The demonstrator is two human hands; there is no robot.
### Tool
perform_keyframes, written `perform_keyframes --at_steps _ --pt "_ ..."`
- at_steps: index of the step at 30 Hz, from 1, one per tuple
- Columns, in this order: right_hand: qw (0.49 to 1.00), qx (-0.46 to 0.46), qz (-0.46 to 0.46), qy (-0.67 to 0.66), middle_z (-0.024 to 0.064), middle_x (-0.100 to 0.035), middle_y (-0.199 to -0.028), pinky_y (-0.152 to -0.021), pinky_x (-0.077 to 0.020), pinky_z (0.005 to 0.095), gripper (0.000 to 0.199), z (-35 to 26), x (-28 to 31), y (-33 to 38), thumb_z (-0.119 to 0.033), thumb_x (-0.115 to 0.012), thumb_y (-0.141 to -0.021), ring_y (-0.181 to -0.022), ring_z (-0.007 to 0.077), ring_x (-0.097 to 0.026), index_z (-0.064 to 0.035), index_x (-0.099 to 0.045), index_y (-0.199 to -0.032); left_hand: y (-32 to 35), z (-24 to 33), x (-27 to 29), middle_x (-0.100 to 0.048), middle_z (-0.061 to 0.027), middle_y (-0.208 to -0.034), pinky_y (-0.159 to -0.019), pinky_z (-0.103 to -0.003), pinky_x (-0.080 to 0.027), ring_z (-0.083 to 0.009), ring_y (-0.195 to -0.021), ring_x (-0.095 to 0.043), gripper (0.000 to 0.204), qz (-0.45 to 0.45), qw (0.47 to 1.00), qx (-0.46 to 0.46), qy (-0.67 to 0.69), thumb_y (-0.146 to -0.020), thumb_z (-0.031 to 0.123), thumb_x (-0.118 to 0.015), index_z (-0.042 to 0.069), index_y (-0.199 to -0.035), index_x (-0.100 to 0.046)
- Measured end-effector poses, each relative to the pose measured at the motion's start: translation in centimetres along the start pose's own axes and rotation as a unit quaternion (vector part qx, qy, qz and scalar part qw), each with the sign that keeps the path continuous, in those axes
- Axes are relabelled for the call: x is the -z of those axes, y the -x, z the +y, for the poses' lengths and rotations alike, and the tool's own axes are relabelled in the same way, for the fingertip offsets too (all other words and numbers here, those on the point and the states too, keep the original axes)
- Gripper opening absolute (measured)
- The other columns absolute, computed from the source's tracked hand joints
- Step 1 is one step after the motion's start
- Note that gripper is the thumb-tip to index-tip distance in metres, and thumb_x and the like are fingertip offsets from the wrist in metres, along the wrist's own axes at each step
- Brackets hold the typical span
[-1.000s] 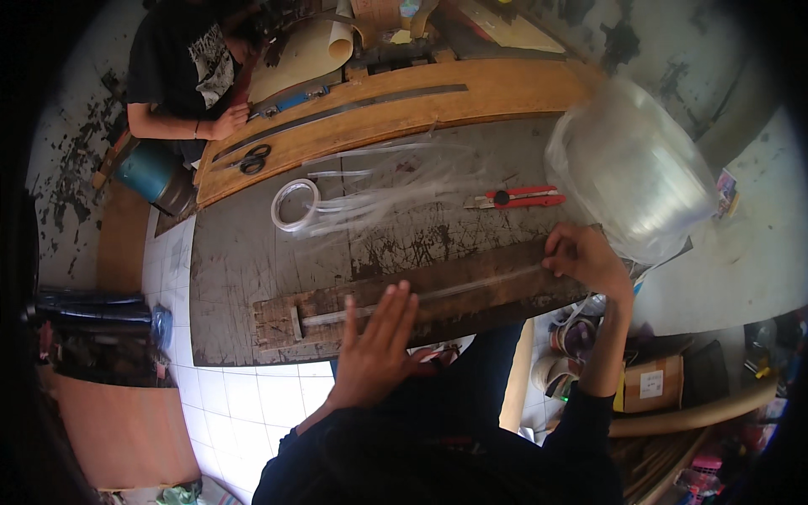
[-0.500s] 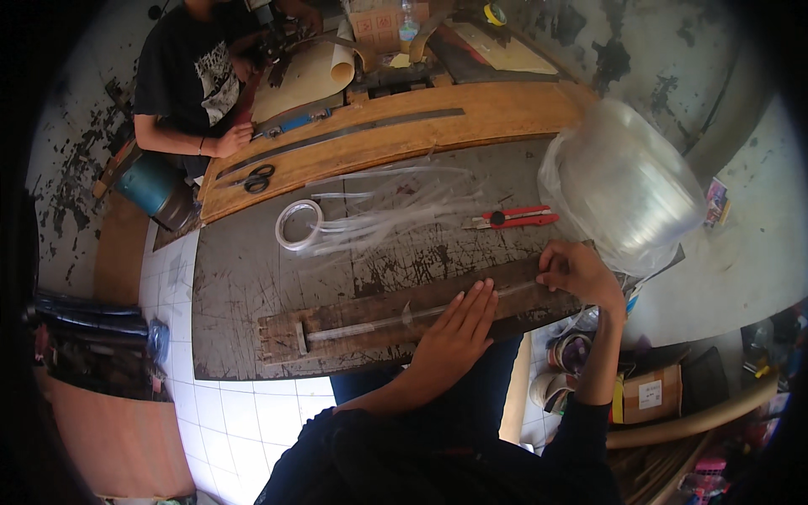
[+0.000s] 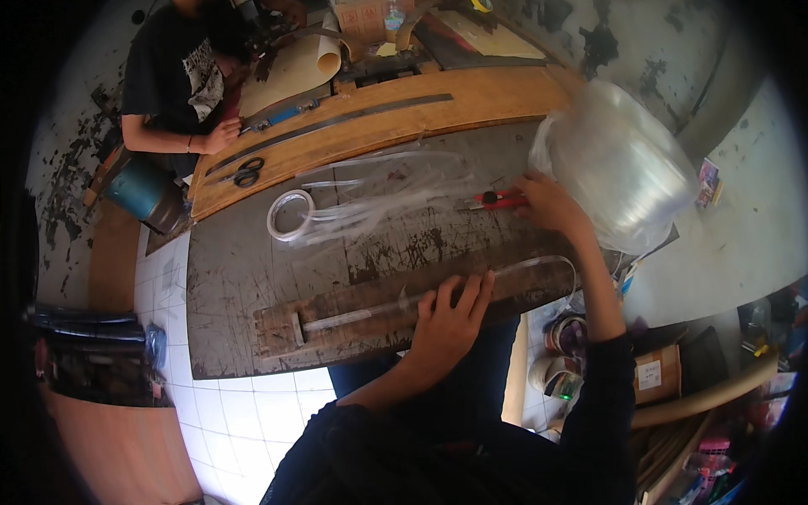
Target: The person measures and cuts clear plastic strips from a roll against a wooden jig using a utility knife, placing the cut strips on the table.
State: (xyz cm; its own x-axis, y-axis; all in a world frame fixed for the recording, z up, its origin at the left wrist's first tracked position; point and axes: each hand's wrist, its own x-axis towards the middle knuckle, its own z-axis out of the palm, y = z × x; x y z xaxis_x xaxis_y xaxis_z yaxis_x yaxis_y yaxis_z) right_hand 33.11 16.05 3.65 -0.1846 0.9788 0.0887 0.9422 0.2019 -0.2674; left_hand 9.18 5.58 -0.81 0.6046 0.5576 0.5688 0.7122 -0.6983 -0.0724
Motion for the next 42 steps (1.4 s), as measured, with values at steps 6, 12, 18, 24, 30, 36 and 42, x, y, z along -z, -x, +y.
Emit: perform_keyframes --at_steps 6,12,18,24,30,36,42 --pt "0.994 0.097 -0.038 0.017 0.0155 -0.056 -0.095 -0.079 -0.0452 0.0414 0.036 1.3 -0.6 -1.7 -0.008 -0.07 -0.068 -0.094 0.0355 -0.055 -0.0047 -0.056 -0.102 0.0 0.1 -0.3 -0.051 0.0001 -0.113 -0.08 -0.038 -0.034 -0.0173 -0.102 -0.048 0.053 0.006 1.0 -0.008 -0.017 -0.075 0.017 -0.055 0.008 -0.127 -0.05" --pt "0.991 0.073 0.112 -0.005 0.0189 -0.056 -0.089 -0.067 -0.0438 0.039 0.035 -1.3 1.7 1.1 -0.001 -0.057 -0.077 -0.077 0.0341 -0.056 -0.0034 -0.044 -0.11 0.1 -0.1 -0.5 -0.052 -0.0006 -0.113 -0.08 -0.039 -0.034 -0.0159 -0.102 -0.049 0.053 0.016 1.0 -0.006 0.0 -0.075 0.016 -0.057 0.007 -0.127 -0.05" --pt "0.967 -0.128 0.136 -0.175 0.0242 -0.058 -0.079 -0.065 -0.0454 0.0428 0.03 -10.4 3.0 10.9 -0.01 -0.049 -0.088 -0.074 0.0434 -0.057 -0.0017 -0.037 -0.114 0.3 -0.4 -0.3 -0.055 -0.0019 -0.113 -0.082 -0.038 -0.031 -0.0136 -0.101 -0.051 0.049 0.028 0.999 -0.01 0.036 -0.076 0.015 -0.056 0.006 -0.124 -0.053" --pt "0.959 -0.233 0.0 -0.159 0.0265 -0.058 -0.071 -0.056 -0.0428 0.0508 0.034 -15.2 -0.1 14.8 -0.01 -0.048 -0.089 -0.065 0.0449 -0.058 -0.0007 -0.031 -0.117 -0.1 -0.5 -0.2 -0.055 0.0003 -0.113 -0.08 -0.035 -0.029 -0.0115 -0.1 -0.051 0.047 0.014 0.999 -0.01 0.029 -0.075 0.014 -0.055 0.007 -0.122 -0.055" --pt "0.955 -0.262 -0.051 -0.13 0.0262 -0.058 -0.07 -0.055 -0.0424 0.0516 0.034 -16.0 0.5 14.6 -0.013 -0.047 -0.089 -0.061 0.0438 -0.057 0.0005 -0.033 -0.116 -0.1 -0.6 -0.1 -0.056 0.0019 -0.112 -0.079 -0.034 -0.029 -0.0108 -0.099 -0.051 0.044 0.023 0.999 -0.003 0.023 -0.076 0.014 -0.054 0.008 -0.119 -0.058" --pt "0.957 -0.256 -0.058 -0.125 0.0251 -0.059 -0.07 -0.054 -0.0431 0.051 0.033 -15.9 0.6 14.3 -0.014 -0.047 -0.089 -0.062 0.0433 -0.058 -0.0001 -0.034 -0.116 -0.3 -0.7 0.1 -0.056 0.0026 -0.111 -0.077 -0.035 -0.029 -0.0112 -0.098 -0.051 0.043 0.011 1.0 -0.008 0.024 -0.076 0.014 -0.054 0.009 -0.118 -0.058" --pt "0.96 -0.251 -0.052 -0.112 0.0244 -0.059 -0.071 -0.054 -0.0449 0.0498 0.034 -16.0 0.4 14.1 -0.014 -0.047 -0.089 -0.062 0.0425 -0.059 -0.0001 -0.034 -0.117 -0.4 -0.8 0.2 -0.056 0.0029 -0.111 -0.076 -0.035 -0.029 -0.0117 -0.098 -0.051 0.043 0.007 1.0 -0.008 0.022 -0.076 0.014 -0.054 0.009 -0.118 -0.058"
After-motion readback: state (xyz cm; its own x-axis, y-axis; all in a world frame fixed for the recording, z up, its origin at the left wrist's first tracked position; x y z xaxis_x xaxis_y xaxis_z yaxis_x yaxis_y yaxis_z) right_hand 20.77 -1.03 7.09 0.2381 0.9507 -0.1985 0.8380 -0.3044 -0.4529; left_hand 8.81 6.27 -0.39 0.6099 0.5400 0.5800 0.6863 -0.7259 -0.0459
